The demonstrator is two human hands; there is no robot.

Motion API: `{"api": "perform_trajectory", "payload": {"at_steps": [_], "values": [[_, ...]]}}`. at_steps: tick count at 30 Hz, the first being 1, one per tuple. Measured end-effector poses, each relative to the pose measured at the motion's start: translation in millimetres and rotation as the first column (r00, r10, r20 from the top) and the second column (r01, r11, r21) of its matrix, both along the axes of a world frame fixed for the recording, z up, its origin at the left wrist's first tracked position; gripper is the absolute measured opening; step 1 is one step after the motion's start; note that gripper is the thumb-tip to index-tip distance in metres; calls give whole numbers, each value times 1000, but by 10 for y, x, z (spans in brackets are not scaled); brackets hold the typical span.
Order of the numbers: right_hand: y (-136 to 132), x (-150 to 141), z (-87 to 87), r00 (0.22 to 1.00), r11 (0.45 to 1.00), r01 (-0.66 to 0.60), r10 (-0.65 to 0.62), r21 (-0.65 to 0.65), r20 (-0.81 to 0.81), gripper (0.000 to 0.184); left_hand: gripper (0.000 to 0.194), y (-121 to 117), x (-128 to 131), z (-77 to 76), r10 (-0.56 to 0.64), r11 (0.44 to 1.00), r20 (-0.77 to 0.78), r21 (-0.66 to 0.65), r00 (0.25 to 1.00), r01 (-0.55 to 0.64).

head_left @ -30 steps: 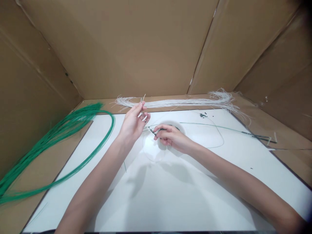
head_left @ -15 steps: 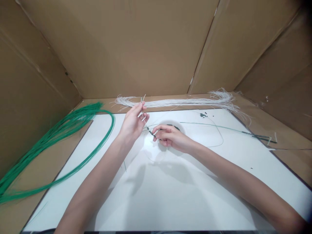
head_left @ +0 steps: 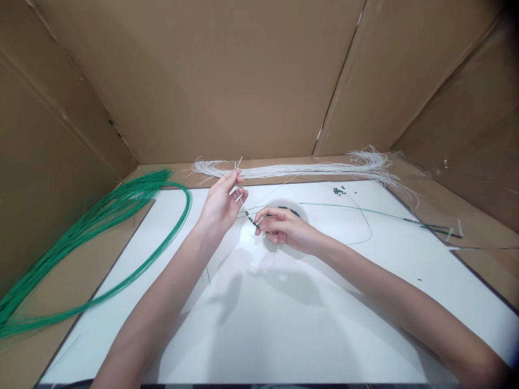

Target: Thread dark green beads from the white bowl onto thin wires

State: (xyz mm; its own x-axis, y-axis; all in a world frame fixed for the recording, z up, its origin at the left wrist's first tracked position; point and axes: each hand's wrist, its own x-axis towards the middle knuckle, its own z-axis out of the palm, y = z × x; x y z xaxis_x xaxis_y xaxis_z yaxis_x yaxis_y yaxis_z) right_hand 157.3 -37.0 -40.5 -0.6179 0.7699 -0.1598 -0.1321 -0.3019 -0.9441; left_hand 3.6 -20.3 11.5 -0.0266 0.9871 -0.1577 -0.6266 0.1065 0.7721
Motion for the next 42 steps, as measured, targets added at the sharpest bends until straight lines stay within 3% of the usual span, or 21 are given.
{"api": "perform_trajectory", "payload": {"at_steps": [9, 14, 17, 20, 24, 26, 30, 33, 38, 40, 42], "values": [[8, 0, 6, 1000, 1000, 5, -5, 11, 4, 14, 6, 6, 0, -23, -16, 999, 24, 28, 1000, 16], [21, 16, -13, 992, 996, 40, -50, 81, 119, 15, 5, 19, 16, -77, -18, 998, 0, 62, 1000, 18], [37, 80, -4, 974, 979, 16, -61, 203, 217, 19, 7, 25, 25, -107, -24, 997, -57, 71, 998, 28], [90, 184, 34, 938, 910, 39, -176, 414, 299, 20, 6, 23, 31, -107, -80, 995, -81, 45, 993, 84], [209, 330, 60, 792, 757, 22, -412, 653, 451, 18, 8, 26, 35, -95, -182, 983, -50, -48, 982, 180], [261, 378, 35, 674, 719, -118, -449, 685, 587, 20, 11, 31, 37, -98, -187, 980, -35, -80, 982, 183], [319, 395, -81, 450, 631, -462, -438, 622, 778, 29, 13, 39, 41, -124, -175, 982, -57, -78, 983, 171], [337, 365, -164, 396, 574, -555, -454, 602, 798, 26, 10, 37, 46, -152, -173, 985, -141, -17, 975, 173], [358, 344, -214, 387, 583, -541, -467, 606, 795, 19, 15, 44, 57, -226, -151, 979, -360, 74, 921, 189], [357, 348, -203, 396, 586, -531, -468, 612, 790, 20, 16, 52, 59, -266, -123, 978, -512, 86, 850, 193], [347, 354, -173, 413, 587, -518, -465, 622, 783, 19, 17, 53, 62, -307, -53, 971, -710, 127, 702, 202]]}}
